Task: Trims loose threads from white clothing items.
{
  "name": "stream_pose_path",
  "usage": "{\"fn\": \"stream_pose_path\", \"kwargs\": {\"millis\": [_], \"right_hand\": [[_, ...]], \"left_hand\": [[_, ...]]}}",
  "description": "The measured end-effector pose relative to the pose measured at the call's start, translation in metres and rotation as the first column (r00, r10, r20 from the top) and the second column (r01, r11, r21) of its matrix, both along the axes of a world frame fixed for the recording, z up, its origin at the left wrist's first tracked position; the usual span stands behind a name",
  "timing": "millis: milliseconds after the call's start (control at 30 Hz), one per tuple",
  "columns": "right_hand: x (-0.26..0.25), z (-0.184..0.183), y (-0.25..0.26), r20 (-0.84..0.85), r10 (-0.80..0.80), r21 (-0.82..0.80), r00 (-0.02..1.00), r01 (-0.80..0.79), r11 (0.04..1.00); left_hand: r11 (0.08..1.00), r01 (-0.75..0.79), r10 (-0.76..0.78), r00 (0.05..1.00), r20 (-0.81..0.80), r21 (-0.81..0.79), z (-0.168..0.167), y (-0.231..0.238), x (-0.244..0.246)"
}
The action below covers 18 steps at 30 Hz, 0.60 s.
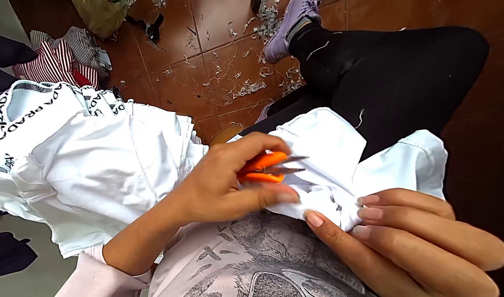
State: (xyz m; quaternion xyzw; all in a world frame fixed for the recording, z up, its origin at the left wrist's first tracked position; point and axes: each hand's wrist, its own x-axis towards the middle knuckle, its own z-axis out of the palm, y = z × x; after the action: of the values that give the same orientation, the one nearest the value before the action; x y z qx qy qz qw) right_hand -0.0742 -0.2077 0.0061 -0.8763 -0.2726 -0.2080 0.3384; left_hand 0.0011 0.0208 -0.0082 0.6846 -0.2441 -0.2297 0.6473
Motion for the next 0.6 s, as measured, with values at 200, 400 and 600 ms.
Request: {"fn": "stream_pose_path", "kwargs": {"millis": [200,400,600], "right_hand": [[-0.002,-0.002,0.004,0.007,-0.023,0.002,1.000,0.023,1.000],[-0.006,-0.007,-0.002,0.000,-0.030,0.022,1.000,0.030,0.999],[-0.004,-0.005,-0.002,-0.013,-0.023,0.017,1.000,0.024,1.000]], "left_hand": [[0.994,0.077,-0.072,0.995,0.068,-0.078,-0.008,-0.022,-0.001],[0.863,-0.396,0.251,0.875,0.413,0.313,-0.020,0.004,0.020],[0.992,0.123,-0.122,0.991,-0.049,0.012,0.006,-0.019,-0.006]]}}
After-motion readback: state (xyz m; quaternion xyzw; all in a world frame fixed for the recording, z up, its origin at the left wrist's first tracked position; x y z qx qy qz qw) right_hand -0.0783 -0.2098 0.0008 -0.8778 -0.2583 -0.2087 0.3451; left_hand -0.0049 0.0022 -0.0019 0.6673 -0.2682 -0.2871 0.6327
